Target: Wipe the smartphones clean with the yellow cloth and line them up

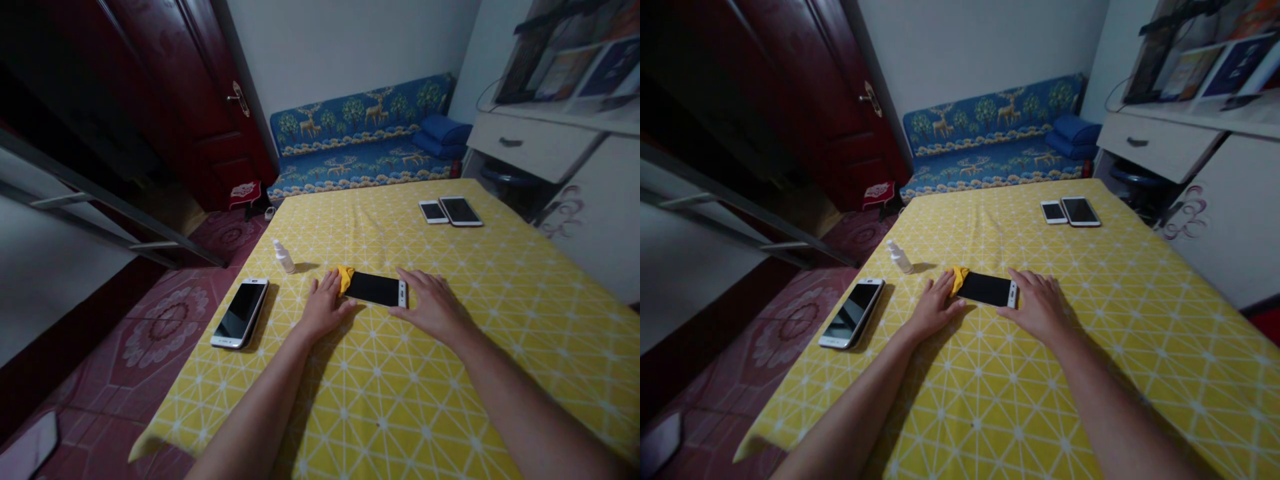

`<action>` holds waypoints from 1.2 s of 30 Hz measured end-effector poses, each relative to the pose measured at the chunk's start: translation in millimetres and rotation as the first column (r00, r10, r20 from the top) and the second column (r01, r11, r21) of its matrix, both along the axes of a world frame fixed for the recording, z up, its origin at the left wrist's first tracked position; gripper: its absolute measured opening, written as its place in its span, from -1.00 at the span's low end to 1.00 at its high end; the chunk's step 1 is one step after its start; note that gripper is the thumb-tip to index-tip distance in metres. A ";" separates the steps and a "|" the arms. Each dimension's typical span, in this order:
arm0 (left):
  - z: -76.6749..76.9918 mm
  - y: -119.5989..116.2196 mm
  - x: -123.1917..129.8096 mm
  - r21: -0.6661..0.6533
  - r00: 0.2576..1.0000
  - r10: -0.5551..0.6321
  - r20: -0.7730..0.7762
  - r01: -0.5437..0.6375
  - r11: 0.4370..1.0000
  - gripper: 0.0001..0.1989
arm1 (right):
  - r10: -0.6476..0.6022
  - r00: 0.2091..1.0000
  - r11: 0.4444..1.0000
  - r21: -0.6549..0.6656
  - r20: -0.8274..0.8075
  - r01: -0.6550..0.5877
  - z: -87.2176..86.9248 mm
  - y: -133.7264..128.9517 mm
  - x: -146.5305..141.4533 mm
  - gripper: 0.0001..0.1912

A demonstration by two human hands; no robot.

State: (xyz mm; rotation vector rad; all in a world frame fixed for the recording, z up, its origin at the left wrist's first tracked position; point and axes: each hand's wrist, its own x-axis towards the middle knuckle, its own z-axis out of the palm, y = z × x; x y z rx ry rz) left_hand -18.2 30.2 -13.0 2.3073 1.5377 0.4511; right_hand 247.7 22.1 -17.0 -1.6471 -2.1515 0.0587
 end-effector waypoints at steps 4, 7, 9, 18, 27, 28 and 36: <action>1.6 1.4 -1.3 0.016 0.998 -0.010 0.054 0.009 1.000 -0.35 | 0.090 0.993 0.996 0.008 -0.082 -0.090 -4.6 2.3 -1.1 -0.24; 2.7 1.4 -1.6 0.014 0.996 -0.015 0.086 0.013 1.000 -0.36 | 0.139 0.982 0.990 -0.007 -0.130 -0.141 -6.9 5.2 1.3 -0.22; 3.1 1.3 -1.6 0.009 0.995 -0.017 0.095 0.016 1.000 -0.35 | 0.155 0.977 0.987 -0.009 -0.148 -0.158 -7.2 6.2 3.3 -0.20; 0.5 -12.1 -4.6 -0.017 0.992 -0.035 0.117 0.038 0.999 -0.29 | 0.094 0.986 0.995 0.053 -0.139 -0.087 -4.8 0.3 -4.2 -0.25; 2.2 -23.1 -0.7 -0.022 0.993 -0.022 0.112 0.025 0.999 -0.28 | -0.017 0.998 0.999 0.047 -0.062 0.020 -0.2 -3.0 -12.8 -0.29; 2.3 -23.5 -0.3 -0.019 0.994 -0.023 0.108 0.025 0.999 -0.28 | -0.024 0.998 0.998 0.050 -0.058 0.026 0.0 -3.4 -13.5 -0.30; 2.8 -31.0 5.2 0.012 0.999 -0.016 0.030 0.016 1.000 -0.29 | -0.061 0.997 0.996 0.054 -0.056 0.064 4.8 -5.5 -15.8 -0.28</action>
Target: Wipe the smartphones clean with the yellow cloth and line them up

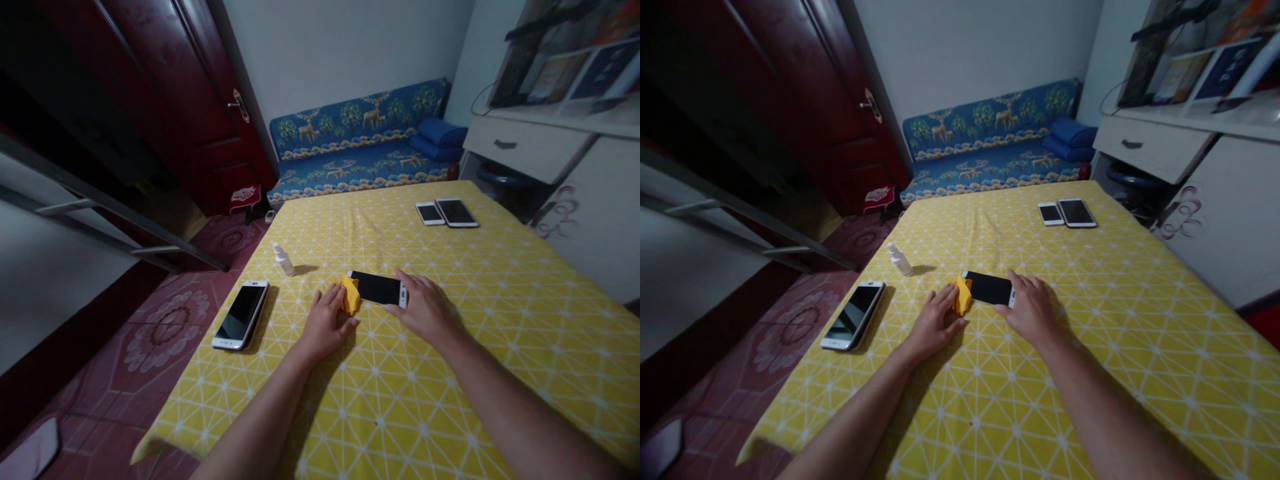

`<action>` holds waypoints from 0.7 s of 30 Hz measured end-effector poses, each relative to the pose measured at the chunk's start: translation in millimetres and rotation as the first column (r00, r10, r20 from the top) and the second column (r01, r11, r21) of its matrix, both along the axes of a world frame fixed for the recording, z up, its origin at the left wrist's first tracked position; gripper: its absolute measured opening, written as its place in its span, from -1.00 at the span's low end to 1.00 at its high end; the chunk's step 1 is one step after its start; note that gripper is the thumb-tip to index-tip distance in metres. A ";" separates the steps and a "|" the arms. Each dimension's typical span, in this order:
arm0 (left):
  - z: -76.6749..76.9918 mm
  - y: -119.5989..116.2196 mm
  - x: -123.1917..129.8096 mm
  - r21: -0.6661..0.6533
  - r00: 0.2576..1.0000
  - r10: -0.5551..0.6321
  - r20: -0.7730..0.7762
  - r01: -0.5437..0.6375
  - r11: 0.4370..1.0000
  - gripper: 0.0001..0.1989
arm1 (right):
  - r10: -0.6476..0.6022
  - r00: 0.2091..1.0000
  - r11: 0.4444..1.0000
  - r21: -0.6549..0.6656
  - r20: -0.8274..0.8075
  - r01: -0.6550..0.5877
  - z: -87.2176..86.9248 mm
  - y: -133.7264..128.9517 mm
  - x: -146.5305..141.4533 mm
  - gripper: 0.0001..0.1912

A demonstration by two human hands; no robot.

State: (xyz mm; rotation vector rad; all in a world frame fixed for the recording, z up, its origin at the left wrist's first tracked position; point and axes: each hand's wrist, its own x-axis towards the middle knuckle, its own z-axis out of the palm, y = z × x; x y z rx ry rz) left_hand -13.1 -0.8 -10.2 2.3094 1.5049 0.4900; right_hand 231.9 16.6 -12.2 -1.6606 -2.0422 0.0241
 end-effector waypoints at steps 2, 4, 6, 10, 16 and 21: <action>-1.0 -0.6 1.4 0.011 1.000 0.002 -0.022 -0.001 1.000 -0.29 | 0.020 0.999 1.000 0.002 -0.028 -0.020 1.4 -0.1 1.7 -0.26; -1.8 0.3 2.7 0.027 0.999 0.004 -0.042 -0.003 1.000 -0.30 | 0.039 0.998 0.999 0.008 -0.051 -0.039 1.5 0.2 3.5 -0.26; -1.5 2.4 4.3 0.038 0.998 0.006 -0.061 -0.003 0.999 -0.33 | 0.054 0.996 0.999 0.012 -0.067 -0.053 0.3 0.7 4.7 -0.25; 1.5 9.6 9.1 0.048 0.995 0.011 -0.102 -0.006 0.999 -0.38 | 0.066 0.994 0.998 0.021 -0.082 -0.065 -2.8 1.5 4.7 -0.24; 5.5 27.7 16.6 0.075 0.987 0.011 -0.162 0.001 0.997 -0.40 | 0.048 0.996 0.999 -0.006 -0.081 -0.049 -1.1 0.6 3.3 -0.26; 13.3 43.7 24.6 0.064 0.978 0.016 -0.207 -0.003 0.998 -0.41 | 0.035 0.997 0.999 -0.030 -0.071 -0.038 -0.1 0.4 2.8 -0.27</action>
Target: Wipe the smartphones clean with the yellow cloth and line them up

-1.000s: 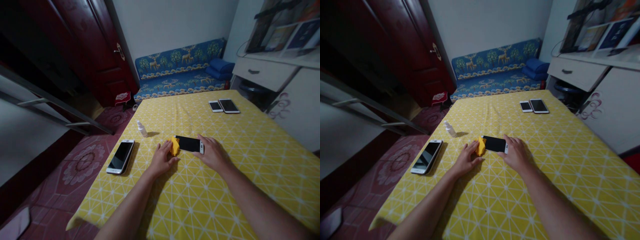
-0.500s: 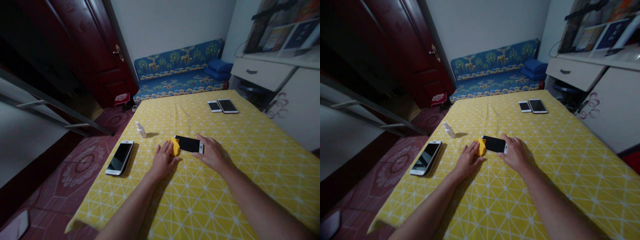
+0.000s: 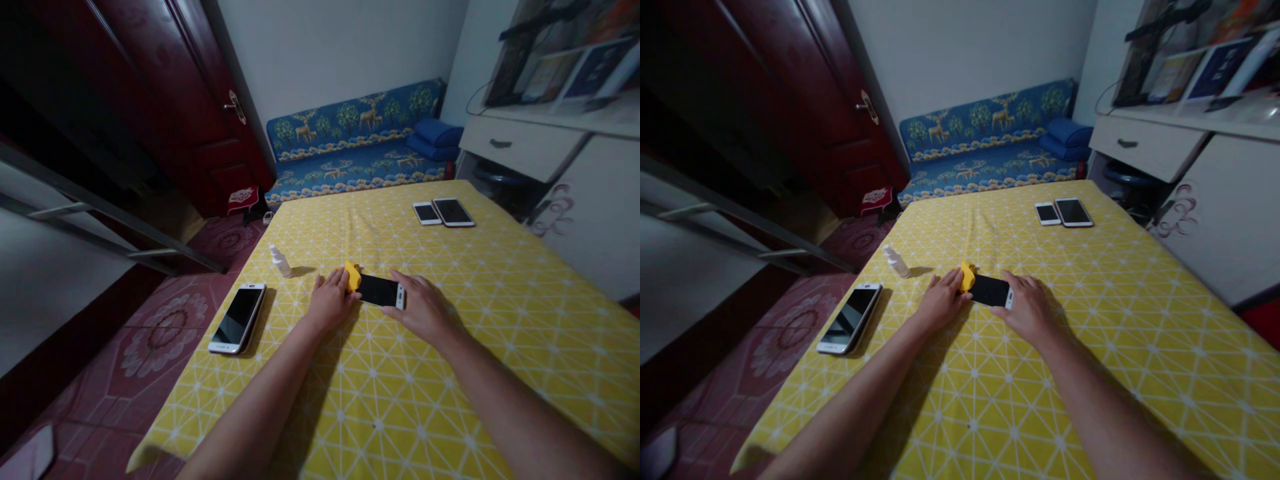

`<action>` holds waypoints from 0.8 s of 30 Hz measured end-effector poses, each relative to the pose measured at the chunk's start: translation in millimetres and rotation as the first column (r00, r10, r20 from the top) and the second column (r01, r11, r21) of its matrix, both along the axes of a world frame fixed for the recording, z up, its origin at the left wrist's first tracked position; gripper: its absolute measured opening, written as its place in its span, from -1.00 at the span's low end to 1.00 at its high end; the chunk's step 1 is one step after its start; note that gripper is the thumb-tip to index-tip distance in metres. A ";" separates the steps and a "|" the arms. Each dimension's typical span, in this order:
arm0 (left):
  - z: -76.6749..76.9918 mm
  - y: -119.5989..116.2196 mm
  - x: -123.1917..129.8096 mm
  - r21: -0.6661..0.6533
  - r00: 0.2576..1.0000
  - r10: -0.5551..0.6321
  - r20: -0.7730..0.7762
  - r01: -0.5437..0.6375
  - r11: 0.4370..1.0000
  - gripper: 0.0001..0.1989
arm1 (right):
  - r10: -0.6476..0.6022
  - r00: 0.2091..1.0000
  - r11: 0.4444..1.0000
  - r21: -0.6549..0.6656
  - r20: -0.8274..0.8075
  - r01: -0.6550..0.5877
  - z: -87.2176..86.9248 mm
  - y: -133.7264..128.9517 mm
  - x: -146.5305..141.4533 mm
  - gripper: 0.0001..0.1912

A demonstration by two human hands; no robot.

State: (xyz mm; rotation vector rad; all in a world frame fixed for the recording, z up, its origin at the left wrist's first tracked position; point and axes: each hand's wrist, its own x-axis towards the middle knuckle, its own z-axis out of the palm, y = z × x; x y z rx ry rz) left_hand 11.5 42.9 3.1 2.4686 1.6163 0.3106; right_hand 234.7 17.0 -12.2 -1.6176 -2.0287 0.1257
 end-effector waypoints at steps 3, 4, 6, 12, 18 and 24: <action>3.3 4.4 3.5 0.008 1.000 0.003 -0.013 -0.003 1.000 -0.42 | -0.001 1.000 1.000 0.005 0.000 0.001 -0.1 -0.1 -0.1 -0.29; 3.4 4.8 3.7 0.014 1.000 0.002 -0.014 -0.002 1.000 -0.42 | 0.000 1.000 1.000 0.015 -0.002 0.000 -0.1 -0.1 0.0 -0.30; 2.3 4.1 2.2 0.025 1.000 -0.005 -0.011 0.005 1.000 -0.43 | -0.002 1.000 0.999 0.033 -0.004 0.002 -0.4 0.1 0.1 -0.30; -6.6 -8.7 -16.1 0.025 0.998 -0.068 0.018 0.067 0.997 -0.45 | -0.020 1.000 0.999 0.035 0.008 0.020 -3.9 1.6 -0.9 -0.29; -13.2 -38.1 -30.8 0.027 0.996 -0.086 0.032 0.085 0.996 -0.45 | -0.038 0.999 0.998 0.042 0.003 0.038 -2.9 0.4 -3.3 -0.30; -22.4 -58.0 -29.9 0.075 0.997 -0.074 0.022 0.072 0.995 -0.40 | -0.052 0.998 0.998 0.032 0.022 0.051 -2.2 0.2 -2.6 -0.32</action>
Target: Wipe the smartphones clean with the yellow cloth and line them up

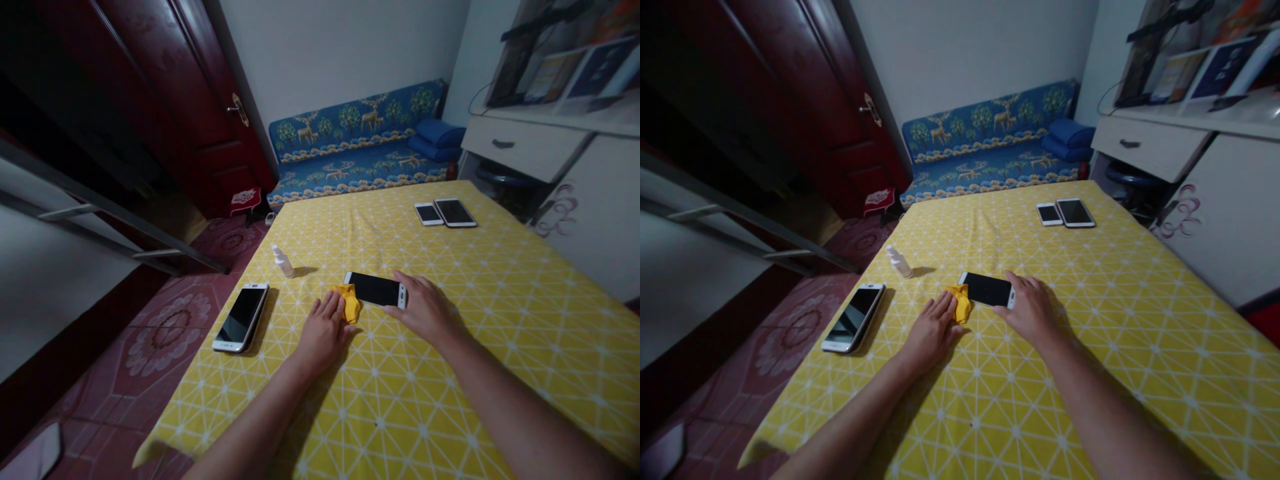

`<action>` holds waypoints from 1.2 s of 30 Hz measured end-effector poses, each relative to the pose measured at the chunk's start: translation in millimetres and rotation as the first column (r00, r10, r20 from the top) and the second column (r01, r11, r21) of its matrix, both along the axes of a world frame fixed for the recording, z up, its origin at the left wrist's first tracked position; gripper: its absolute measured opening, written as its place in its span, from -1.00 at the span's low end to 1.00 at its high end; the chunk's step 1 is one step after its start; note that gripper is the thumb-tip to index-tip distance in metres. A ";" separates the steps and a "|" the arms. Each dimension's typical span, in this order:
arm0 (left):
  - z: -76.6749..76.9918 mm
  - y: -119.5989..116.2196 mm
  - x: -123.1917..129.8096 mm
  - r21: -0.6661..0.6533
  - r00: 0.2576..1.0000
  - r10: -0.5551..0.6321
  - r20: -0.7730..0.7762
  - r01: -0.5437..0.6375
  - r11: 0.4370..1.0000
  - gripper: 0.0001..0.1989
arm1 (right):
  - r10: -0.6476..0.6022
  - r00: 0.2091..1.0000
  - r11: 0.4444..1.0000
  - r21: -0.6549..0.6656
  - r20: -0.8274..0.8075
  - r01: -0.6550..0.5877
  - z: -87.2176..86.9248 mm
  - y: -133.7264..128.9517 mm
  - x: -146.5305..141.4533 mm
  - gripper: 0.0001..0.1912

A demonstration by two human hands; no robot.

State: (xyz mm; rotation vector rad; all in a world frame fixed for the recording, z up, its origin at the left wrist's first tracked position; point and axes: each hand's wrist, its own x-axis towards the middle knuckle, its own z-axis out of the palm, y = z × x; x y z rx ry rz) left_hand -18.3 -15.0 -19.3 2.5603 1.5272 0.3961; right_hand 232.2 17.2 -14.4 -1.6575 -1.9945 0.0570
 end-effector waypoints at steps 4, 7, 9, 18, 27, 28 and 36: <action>2.7 0.6 3.5 0.020 0.991 0.080 0.105 -0.083 0.996 -0.60 | 0.005 1.000 1.000 0.027 -0.003 -0.004 -3.6 1.2 1.2 -0.34; 6.6 3.4 6.4 0.079 0.955 0.171 0.242 -0.195 0.978 -0.72 | 0.007 1.000 0.999 0.034 -0.013 -0.007 -4.3 1.4 1.6 -0.33; 7.8 4.7 8.6 0.131 0.938 0.184 0.293 -0.230 0.964 -0.73 | 0.015 1.000 0.999 0.038 -0.017 -0.014 -4.2 1.4 1.6 -0.32; 2.4 13.9 14.6 0.117 0.968 0.039 0.249 -0.070 0.991 -0.68 | 0.024 0.999 1.000 0.016 -0.033 -0.024 -3.5 1.0 0.4 -0.34; -0.5 23.3 15.3 0.019 0.901 0.112 0.419 -0.132 0.991 -0.59 | 0.032 0.999 0.999 0.018 -0.035 -0.032 -2.9 0.3 1.0 -0.35; -1.6 25.0 11.8 0.058 0.888 0.110 0.446 -0.152 0.987 -0.60 | 0.028 0.999 0.999 0.019 -0.040 -0.028 -2.5 0.2 0.8 -0.36; -1.3 48.4 -8.6 0.308 0.871 -0.041 0.489 -0.129 0.943 -0.65 | 0.022 0.998 1.000 0.002 -0.056 -0.022 -2.9 0.6 0.0 -0.33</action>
